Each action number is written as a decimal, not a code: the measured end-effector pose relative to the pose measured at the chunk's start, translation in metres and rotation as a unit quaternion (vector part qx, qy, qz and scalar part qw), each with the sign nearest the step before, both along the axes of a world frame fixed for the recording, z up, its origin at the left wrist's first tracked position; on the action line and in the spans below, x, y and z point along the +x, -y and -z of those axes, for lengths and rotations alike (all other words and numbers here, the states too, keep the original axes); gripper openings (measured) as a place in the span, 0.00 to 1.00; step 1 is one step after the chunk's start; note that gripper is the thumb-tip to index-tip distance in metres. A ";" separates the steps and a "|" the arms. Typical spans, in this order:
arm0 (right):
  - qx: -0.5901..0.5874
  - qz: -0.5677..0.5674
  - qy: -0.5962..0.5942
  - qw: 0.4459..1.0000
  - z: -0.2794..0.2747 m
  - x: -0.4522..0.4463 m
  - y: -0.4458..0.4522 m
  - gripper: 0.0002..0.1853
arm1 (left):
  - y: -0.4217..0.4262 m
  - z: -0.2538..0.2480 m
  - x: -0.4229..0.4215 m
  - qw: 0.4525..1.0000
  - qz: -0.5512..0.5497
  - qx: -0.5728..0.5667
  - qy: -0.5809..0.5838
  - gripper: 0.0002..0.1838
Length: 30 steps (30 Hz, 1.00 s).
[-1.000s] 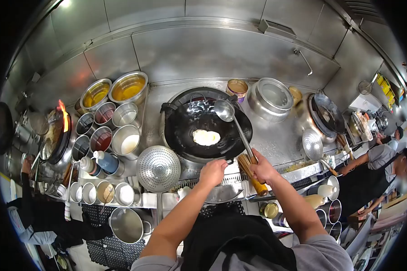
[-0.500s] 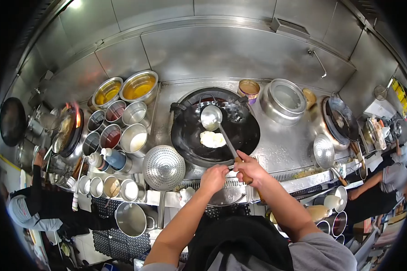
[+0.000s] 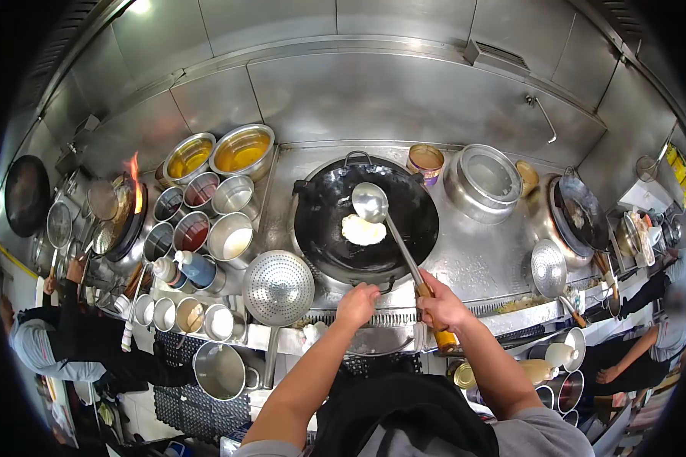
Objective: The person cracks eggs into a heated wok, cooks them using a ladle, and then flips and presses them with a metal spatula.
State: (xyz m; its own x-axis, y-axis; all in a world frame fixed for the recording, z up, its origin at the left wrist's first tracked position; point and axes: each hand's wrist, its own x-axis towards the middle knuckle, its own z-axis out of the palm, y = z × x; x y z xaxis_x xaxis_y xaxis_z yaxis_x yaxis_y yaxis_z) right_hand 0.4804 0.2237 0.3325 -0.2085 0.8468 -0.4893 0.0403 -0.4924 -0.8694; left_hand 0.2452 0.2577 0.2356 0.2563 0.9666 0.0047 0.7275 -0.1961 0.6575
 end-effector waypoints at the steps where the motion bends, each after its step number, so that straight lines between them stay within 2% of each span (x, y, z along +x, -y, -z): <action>1: 0.011 -0.004 0.015 1.000 -0.002 0.001 0.002 0.43 | -0.001 0.000 0.000 1.000 0.004 -0.003 -0.005 0.09; 4: 0.010 -0.013 0.099 0.995 -0.005 0.001 0.003 0.44 | -0.003 0.003 0.002 1.000 0.012 -0.008 -0.014 0.10; 7: 0.042 0.008 0.126 0.991 -0.007 -0.006 0.004 0.47 | -0.004 -0.006 0.002 1.000 0.025 -0.016 -0.009 0.10; 12: 0.083 -0.005 0.197 0.977 -0.010 -0.012 0.001 0.46 | 0.001 -0.038 0.001 0.998 0.059 -0.016 0.034 0.11; 14: 0.067 -0.003 0.194 0.979 -0.024 -0.016 0.002 0.46 | 0.005 -0.046 0.001 0.996 0.068 -0.019 0.052 0.11; 17: 0.087 -0.032 0.209 0.974 -0.012 -0.009 0.001 0.46 | 0.010 -0.058 0.002 0.997 0.063 -0.020 0.051 0.11; 20: 0.019 -0.049 0.221 0.974 -0.016 -0.014 -0.001 0.44 | 0.013 -0.066 0.002 0.997 0.057 -0.020 0.056 0.11; 22: 0.001 -0.020 0.129 0.991 0.001 -0.018 -0.007 0.45 | 0.012 -0.067 0.002 0.997 0.060 -0.024 0.053 0.11; 26: -0.060 0.052 -0.038 0.996 -0.011 -0.042 -0.015 0.45 | 0.013 -0.065 0.003 0.997 0.053 -0.034 0.050 0.11; 30: -0.143 0.112 -0.291 0.939 -0.007 -0.036 -0.021 0.45 | 0.012 -0.064 0.002 0.997 0.050 -0.042 0.031 0.10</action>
State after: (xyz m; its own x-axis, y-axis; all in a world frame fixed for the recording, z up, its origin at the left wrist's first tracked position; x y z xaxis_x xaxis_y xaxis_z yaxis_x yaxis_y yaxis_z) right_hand 0.4448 0.2445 0.3397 -0.3436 0.7533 -0.5608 -0.5339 -0.6480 -0.5433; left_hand 0.2473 0.2457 0.2994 0.3540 0.9336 -0.0560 0.6648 -0.2090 0.7172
